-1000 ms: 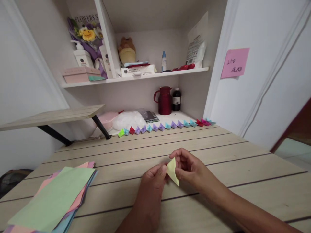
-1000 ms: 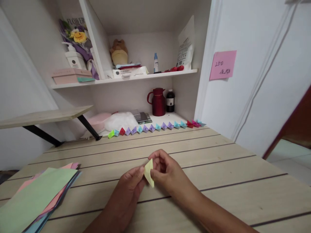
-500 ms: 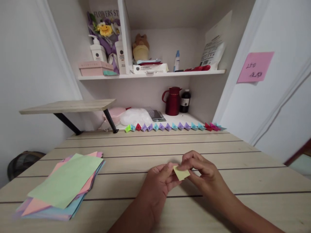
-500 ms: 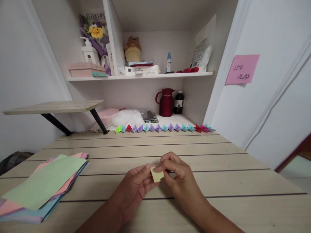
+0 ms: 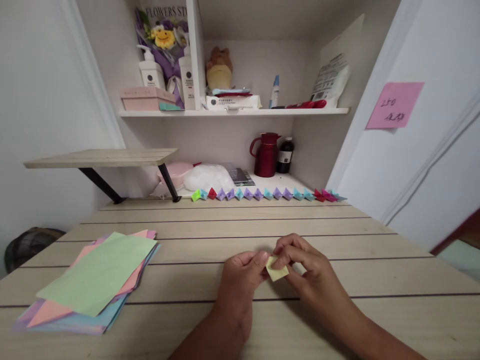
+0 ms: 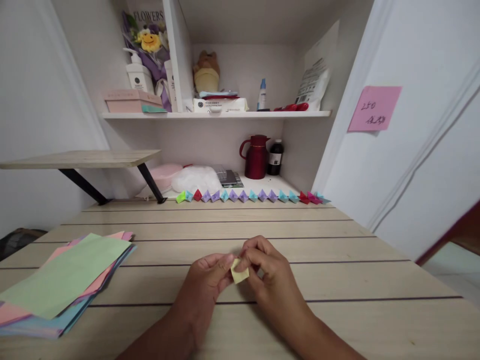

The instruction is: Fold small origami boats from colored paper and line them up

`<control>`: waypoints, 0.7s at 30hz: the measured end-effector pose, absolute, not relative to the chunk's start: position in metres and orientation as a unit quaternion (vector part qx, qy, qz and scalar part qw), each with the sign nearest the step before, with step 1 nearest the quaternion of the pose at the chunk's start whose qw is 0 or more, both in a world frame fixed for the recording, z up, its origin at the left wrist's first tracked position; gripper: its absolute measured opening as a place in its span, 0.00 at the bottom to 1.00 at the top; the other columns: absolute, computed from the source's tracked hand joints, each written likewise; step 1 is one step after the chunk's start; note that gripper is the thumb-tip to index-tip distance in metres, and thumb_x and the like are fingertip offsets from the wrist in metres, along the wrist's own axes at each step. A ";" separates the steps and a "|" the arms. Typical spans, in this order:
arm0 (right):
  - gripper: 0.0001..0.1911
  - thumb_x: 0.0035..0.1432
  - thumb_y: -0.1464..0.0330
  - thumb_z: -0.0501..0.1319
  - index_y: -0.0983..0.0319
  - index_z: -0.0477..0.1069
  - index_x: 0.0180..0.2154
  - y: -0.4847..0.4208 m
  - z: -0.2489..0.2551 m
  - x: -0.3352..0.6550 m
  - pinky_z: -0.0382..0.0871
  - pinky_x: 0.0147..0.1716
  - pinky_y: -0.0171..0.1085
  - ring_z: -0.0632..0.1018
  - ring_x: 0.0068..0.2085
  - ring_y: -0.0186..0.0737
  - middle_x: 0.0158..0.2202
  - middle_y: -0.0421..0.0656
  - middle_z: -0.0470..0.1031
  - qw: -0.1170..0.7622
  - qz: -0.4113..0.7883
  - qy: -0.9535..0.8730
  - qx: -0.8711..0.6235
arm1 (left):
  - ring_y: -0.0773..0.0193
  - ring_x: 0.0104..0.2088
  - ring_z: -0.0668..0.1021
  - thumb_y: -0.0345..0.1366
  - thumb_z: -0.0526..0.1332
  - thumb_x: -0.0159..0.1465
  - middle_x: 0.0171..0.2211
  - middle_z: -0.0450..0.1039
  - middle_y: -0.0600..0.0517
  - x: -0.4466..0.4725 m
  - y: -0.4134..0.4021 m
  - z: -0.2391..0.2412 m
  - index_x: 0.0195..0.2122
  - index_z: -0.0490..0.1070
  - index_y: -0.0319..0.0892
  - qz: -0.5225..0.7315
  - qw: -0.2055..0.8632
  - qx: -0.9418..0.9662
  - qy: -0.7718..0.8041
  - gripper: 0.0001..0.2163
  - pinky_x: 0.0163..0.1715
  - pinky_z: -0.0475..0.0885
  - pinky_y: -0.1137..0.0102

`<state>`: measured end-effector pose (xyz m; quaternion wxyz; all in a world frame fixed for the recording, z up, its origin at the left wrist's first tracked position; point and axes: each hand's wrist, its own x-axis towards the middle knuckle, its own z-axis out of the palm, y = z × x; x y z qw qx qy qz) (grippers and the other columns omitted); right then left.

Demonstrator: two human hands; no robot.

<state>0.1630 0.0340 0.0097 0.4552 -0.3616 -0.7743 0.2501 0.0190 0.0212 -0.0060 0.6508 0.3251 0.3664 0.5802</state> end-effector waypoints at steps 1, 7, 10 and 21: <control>0.08 0.58 0.73 0.57 0.58 0.72 0.29 0.036 0.011 0.163 0.66 0.38 0.38 0.73 0.40 0.39 0.38 0.42 0.67 0.450 0.276 -0.767 -0.365 | 0.61 0.31 0.78 0.41 0.71 0.52 0.28 0.78 0.44 0.018 0.022 -0.007 0.31 0.78 0.32 0.587 0.636 0.324 0.383 0.15 0.42 0.72 0.64; 0.18 0.58 0.59 0.60 0.56 0.66 0.49 0.051 0.016 0.170 0.68 0.45 0.43 0.75 0.46 0.44 0.50 0.46 0.70 0.452 0.488 -0.617 -0.420 | 0.65 0.29 0.76 0.41 0.70 0.52 0.27 0.77 0.48 0.010 0.030 -0.013 0.32 0.79 0.35 0.616 0.577 0.310 0.437 0.13 0.36 0.70 0.71; 0.23 0.62 0.49 0.52 0.62 0.70 0.42 0.050 0.015 0.171 0.70 0.40 0.43 0.77 0.38 0.43 0.40 0.47 0.75 0.403 0.562 -0.594 -0.411 | 0.66 0.28 0.75 0.41 0.70 0.52 0.25 0.76 0.50 0.009 0.030 -0.010 0.32 0.80 0.36 0.622 0.569 0.315 0.436 0.12 0.34 0.69 0.73; 0.17 0.55 0.58 0.65 0.60 0.61 0.28 0.042 0.006 0.165 0.56 0.23 0.31 0.66 0.24 0.30 0.23 0.36 0.68 0.338 0.528 -0.671 -0.395 | 0.67 0.26 0.71 0.40 0.68 0.52 0.24 0.75 0.54 0.016 0.022 -0.004 0.31 0.80 0.39 0.605 0.522 0.351 0.488 0.10 0.29 0.65 0.73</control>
